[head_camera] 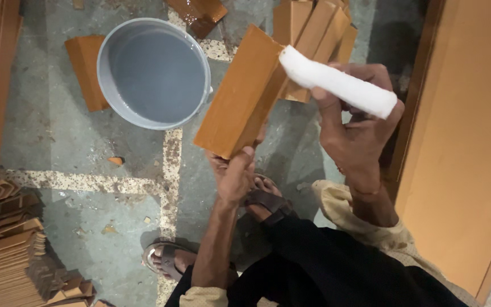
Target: The person repeatedly applies a liquid finish to small wooden pieces using a white applicator. They dip the applicator into a bucket of liquid and coat each piece individually, handling them one at a time.
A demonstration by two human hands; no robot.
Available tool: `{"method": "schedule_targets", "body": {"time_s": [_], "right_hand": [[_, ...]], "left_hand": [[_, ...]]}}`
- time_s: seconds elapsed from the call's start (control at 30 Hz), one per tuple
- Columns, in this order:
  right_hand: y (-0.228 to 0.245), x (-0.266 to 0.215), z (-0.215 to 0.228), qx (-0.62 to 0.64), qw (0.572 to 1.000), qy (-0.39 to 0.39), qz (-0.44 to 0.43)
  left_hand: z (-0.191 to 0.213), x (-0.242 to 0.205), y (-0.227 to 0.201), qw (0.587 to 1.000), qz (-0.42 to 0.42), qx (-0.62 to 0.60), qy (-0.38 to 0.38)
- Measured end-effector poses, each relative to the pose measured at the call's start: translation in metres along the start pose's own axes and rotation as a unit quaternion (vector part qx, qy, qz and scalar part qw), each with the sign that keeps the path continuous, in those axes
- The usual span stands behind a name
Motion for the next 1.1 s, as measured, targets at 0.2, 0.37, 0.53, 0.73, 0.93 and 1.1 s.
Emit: {"method": "schedule_targets", "body": {"time_s": [0.2, 0.37, 0.53, 0.73, 0.93, 1.1], "right_hand": [[0.010, 0.002, -0.015, 0.087, 0.990, 0.109, -0.013], [0.018, -0.009, -0.016, 0.087, 0.986, 0.130, -0.057], [0.014, -0.011, -0.011, 0.062, 0.987, 0.142, -0.036], [0.005, 0.002, -0.009, 0.140, 0.979, 0.113, -0.090], [0.009, 0.005, 0.010, 0.088, 0.993, -0.003, -0.078], [0.000, 0.021, 0.009, -0.032, 0.999, -0.010, -0.002]], "left_hand": [[0.016, 0.007, 0.003, 0.998, 0.018, 0.041, 0.048], [0.020, 0.010, -0.006, 0.994, 0.053, 0.047, 0.084], [0.011, 0.010, -0.015, 0.995, 0.088, -0.026, 0.044], [0.009, 0.013, -0.017, 0.996, 0.078, -0.019, 0.032], [0.008, 0.011, -0.014, 0.995, 0.093, -0.012, 0.038], [0.014, 0.002, -0.004, 0.992, 0.099, 0.072, 0.011]]}}
Point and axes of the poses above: each hand's wrist, its own x-axis towards the middle knuckle, its own z-axis out of the back of the hand, y = z × x, the point moved 1 cm from there along x, towards the middle knuckle, and after that the axes turned 11 degrees about x, right-handed, at the moved point
